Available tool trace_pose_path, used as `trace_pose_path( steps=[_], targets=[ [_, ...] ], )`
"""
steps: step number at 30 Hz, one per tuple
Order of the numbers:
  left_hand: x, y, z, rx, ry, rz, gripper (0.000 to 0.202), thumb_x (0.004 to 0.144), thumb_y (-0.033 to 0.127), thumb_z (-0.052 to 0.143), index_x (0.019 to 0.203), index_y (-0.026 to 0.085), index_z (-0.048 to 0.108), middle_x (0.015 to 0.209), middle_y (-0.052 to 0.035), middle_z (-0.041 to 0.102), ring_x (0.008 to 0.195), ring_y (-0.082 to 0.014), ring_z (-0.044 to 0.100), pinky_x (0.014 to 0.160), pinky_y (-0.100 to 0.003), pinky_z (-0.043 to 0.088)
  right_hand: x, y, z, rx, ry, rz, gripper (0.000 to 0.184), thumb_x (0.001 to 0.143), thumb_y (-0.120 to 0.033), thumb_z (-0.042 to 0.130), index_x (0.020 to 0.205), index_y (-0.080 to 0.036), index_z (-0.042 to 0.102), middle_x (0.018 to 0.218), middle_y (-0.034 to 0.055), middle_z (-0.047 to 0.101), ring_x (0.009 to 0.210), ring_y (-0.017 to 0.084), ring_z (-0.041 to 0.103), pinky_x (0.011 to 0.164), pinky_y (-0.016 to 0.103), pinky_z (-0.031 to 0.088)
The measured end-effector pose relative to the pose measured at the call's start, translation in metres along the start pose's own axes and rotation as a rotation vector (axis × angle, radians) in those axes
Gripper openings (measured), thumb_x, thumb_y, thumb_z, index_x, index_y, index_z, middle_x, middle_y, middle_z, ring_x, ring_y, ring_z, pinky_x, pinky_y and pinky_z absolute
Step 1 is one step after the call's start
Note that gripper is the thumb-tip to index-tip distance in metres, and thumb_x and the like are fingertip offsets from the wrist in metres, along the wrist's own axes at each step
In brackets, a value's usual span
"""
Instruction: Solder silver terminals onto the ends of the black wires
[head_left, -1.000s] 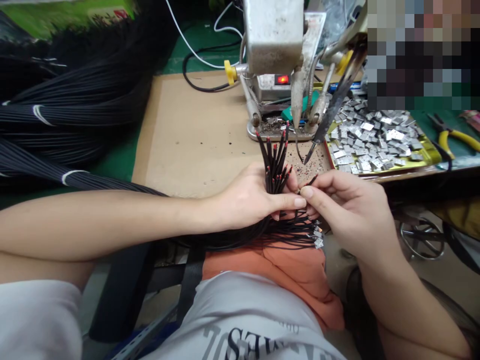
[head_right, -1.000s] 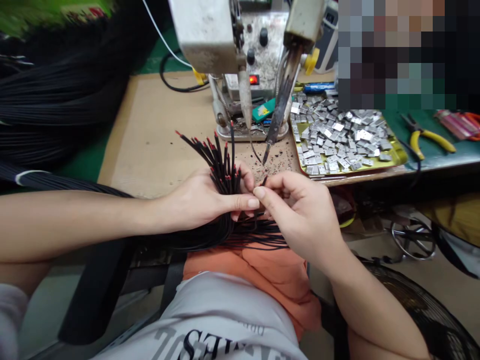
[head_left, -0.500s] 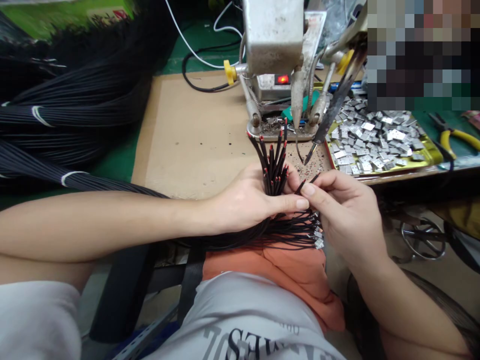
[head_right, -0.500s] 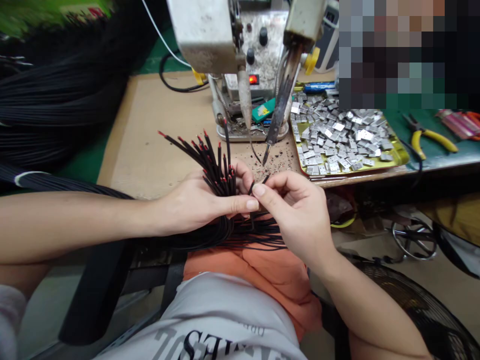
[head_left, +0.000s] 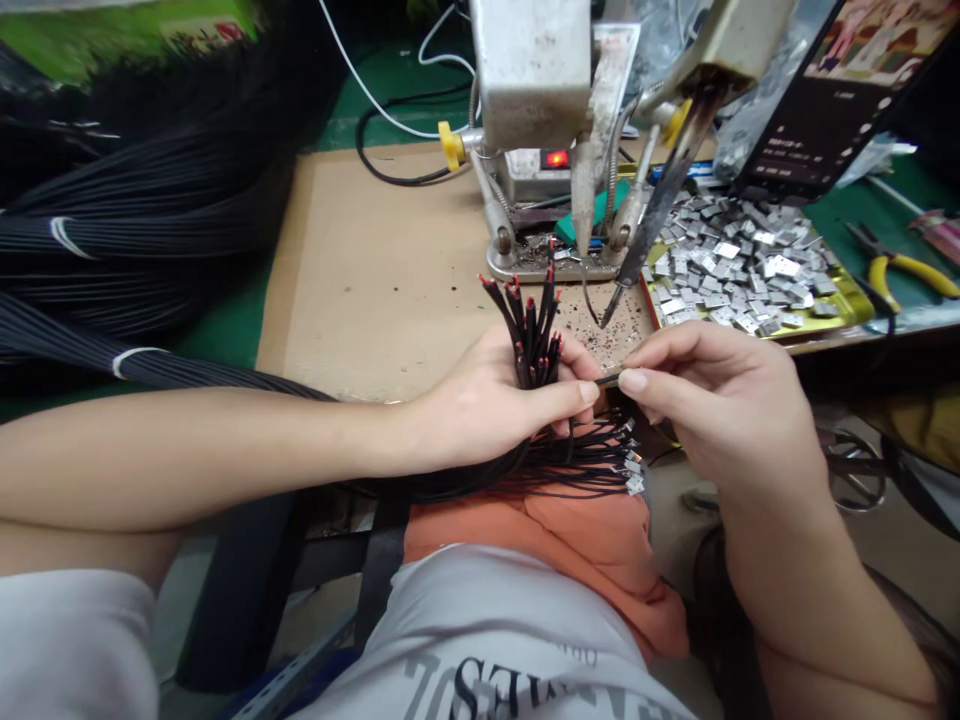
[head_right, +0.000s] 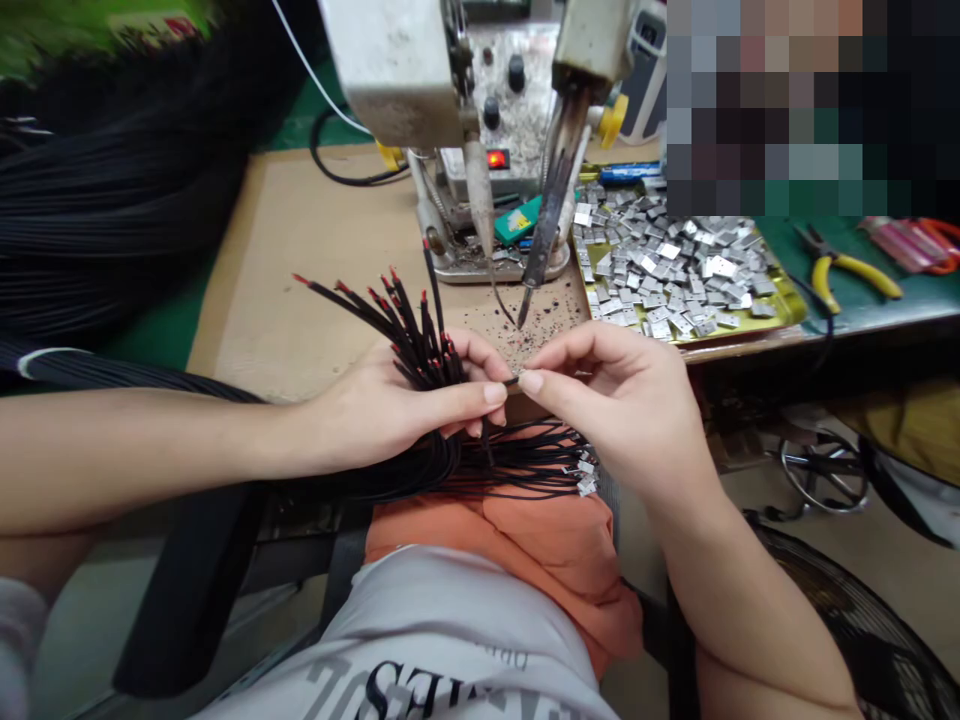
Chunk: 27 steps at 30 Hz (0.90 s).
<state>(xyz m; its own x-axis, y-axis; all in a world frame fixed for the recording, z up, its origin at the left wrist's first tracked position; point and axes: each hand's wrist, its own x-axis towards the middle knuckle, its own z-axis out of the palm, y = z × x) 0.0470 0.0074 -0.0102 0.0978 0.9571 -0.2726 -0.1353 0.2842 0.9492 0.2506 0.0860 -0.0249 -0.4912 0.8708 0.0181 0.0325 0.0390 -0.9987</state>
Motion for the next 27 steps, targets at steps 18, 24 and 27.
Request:
trace_pose_path(
  steps=[18, 24, 27],
  targets=[
    [0.001, 0.004, -0.003, 0.081, 0.038, 0.026, 0.014, 0.083, 0.014, 0.088, 0.083, 0.016, 0.074, 0.066, 0.0024, 0.075, 0.056, -0.0081, 0.066, 0.052, -0.015, 0.052, 0.005, -0.010, 0.001, -0.073, -0.039, 0.058, 0.010, 0.075, -0.017, 0.092, 0.076, -0.021, 0.082, 0.062, -0.0011, 0.074, 0.052, 0.012, 0.068, 0.051, 0.021, 0.060],
    [0.002, 0.006, -0.003, 0.151, 0.048, 0.036, 0.009, 0.082, 0.013, 0.080, 0.077, 0.016, 0.073, 0.063, 0.0030, 0.071, 0.055, -0.0079, 0.064, 0.051, -0.015, 0.053, 0.004, -0.016, 0.002, -0.165, -0.022, 0.058, 0.007, 0.074, -0.017, 0.088, 0.075, -0.022, 0.084, 0.056, -0.0017, 0.072, 0.048, 0.010, 0.064, 0.046, 0.018, 0.053],
    [0.001, 0.006, -0.004, 0.184, 0.058, 0.036, 0.010, 0.082, 0.015, 0.080, 0.075, 0.017, 0.073, 0.064, 0.0027, 0.070, 0.055, -0.0081, 0.064, 0.051, -0.015, 0.053, 0.005, -0.017, 0.000, -0.185, -0.038, 0.069, 0.007, 0.074, -0.017, 0.088, 0.074, -0.023, 0.085, 0.055, -0.0019, 0.071, 0.048, 0.011, 0.063, 0.046, 0.019, 0.051]
  ],
)
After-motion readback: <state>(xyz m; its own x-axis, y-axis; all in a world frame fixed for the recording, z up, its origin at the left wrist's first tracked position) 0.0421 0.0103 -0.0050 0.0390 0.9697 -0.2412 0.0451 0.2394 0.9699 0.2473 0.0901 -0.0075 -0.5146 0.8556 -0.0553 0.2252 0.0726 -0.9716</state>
